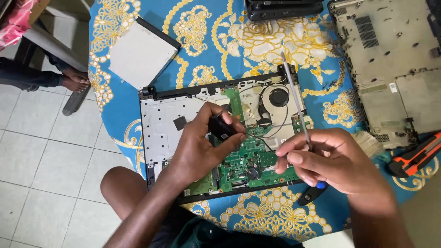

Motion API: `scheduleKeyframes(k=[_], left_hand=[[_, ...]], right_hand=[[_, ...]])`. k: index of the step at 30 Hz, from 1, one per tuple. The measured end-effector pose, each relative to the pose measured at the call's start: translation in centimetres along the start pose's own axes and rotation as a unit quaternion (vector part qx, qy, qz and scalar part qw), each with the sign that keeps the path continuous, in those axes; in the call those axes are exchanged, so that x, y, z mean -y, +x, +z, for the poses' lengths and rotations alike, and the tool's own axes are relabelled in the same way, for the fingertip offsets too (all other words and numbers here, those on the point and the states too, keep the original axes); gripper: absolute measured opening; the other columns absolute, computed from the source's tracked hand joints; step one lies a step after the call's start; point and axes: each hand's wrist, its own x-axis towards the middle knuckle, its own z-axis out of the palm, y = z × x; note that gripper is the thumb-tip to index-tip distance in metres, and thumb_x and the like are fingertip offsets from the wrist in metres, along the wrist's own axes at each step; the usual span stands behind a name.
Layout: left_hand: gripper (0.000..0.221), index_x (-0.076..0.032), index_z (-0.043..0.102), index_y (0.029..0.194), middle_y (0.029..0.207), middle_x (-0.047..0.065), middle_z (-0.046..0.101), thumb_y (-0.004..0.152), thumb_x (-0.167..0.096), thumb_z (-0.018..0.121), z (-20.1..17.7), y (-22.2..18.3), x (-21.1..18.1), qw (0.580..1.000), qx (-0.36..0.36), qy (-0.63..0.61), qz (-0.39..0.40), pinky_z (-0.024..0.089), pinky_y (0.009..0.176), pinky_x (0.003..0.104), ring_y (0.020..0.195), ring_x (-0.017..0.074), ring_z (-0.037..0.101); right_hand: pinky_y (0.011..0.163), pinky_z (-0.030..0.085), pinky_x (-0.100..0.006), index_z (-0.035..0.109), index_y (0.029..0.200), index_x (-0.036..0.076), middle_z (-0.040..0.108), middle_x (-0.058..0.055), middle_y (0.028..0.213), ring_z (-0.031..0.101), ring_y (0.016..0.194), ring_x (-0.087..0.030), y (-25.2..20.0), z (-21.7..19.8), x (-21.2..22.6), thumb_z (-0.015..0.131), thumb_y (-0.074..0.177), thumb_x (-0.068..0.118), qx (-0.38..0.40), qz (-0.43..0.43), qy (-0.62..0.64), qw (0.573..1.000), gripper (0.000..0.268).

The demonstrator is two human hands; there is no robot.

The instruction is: The person is disassembling a laptop, specifically disconnecting internal ribbon cables and removing the optical drive unit.

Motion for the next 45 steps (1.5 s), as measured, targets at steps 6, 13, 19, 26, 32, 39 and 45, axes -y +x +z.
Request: scheduleKeyframes(k=[6,13,19,26,32,39,45], left_hand=[[0.030,-0.012,0.048,0.108,0.105,0.006,0.076,0.093,-0.010,0.075,0.0,0.0,-0.5,0.999,0.009,0.032,-0.014,0.066,0.084,0.031,0.094,0.0160,0.076],[0.025,-0.014,0.046,0.105,0.103,0.001,0.079,0.097,-0.016,0.069,-0.6,0.0,-1.8,0.998,0.010,0.047,-0.041,0.038,0.044,0.025,0.064,0.0084,0.063],[0.021,-0.012,0.048,0.111,0.092,0.001,0.065,0.100,-0.022,0.063,-1.3,-2.1,-2.1,0.992,0.041,0.012,-0.115,0.046,0.059,0.028,0.066,0.0106,0.052],[0.044,-0.014,0.042,0.135,0.110,-0.005,0.071,0.097,-0.019,0.062,-1.1,-3.6,-1.7,0.984,0.118,0.079,-0.110,0.038,0.047,0.033,0.041,0.0155,0.040],[0.060,-0.013,0.033,0.149,0.107,0.002,0.069,0.098,-0.015,0.065,-1.4,-4.1,-0.6,0.991,0.074,0.047,-0.102,0.045,0.053,0.034,0.053,0.0178,0.052],[0.065,-0.021,0.033,0.150,0.123,0.016,0.067,0.097,-0.016,0.069,-2.9,-5.3,0.2,0.987,0.043,0.100,-0.117,0.044,0.055,0.041,0.062,0.0246,0.051],[0.055,-0.012,0.038,0.148,0.141,0.018,0.065,0.102,-0.021,0.066,-2.6,-6.1,1.2,0.978,0.012,0.210,0.002,0.057,0.087,0.052,0.122,0.0393,0.068]], right_hand=[[0.038,0.040,-0.025,0.073,0.112,-0.015,0.081,-0.038,0.087,0.051,0.045,-0.018,-1.2,-1.6,-1.4,0.069,0.091,0.008,-0.018,-0.010,0.040,0.999,0.032],[0.043,0.039,-0.025,0.074,0.104,-0.011,0.082,-0.029,0.090,0.048,0.048,-0.019,-1.9,1.2,1.0,0.065,0.089,0.003,-0.171,-0.012,-0.123,0.978,0.022],[0.056,0.051,-0.019,0.080,0.102,0.010,0.083,0.002,0.091,0.062,0.055,-0.008,-1.8,2.5,-0.1,0.069,0.092,0.010,-0.092,-0.081,-0.361,0.924,0.015],[0.065,0.052,-0.029,0.077,0.108,0.010,0.074,-0.001,0.093,0.069,0.077,-0.013,-1.1,2.3,-2.7,0.067,0.094,0.016,0.056,-0.049,-0.416,0.906,0.019],[0.066,0.052,-0.033,0.076,0.109,0.014,0.072,0.000,0.096,0.072,0.079,-0.016,-1.4,2.3,-2.5,0.064,0.096,0.023,0.089,0.015,-0.495,0.864,0.020],[0.061,0.050,-0.031,0.078,0.110,0.019,0.067,0.003,0.090,0.069,0.071,-0.014,-1.2,2.4,-2.7,0.067,0.094,0.026,0.091,0.014,-0.511,0.855,0.021],[0.057,0.050,-0.031,0.068,0.094,0.015,0.079,0.003,0.085,0.065,0.064,-0.009,-2.3,1.9,-3.6,0.079,0.086,0.027,-0.005,0.042,-0.514,0.857,0.018]])
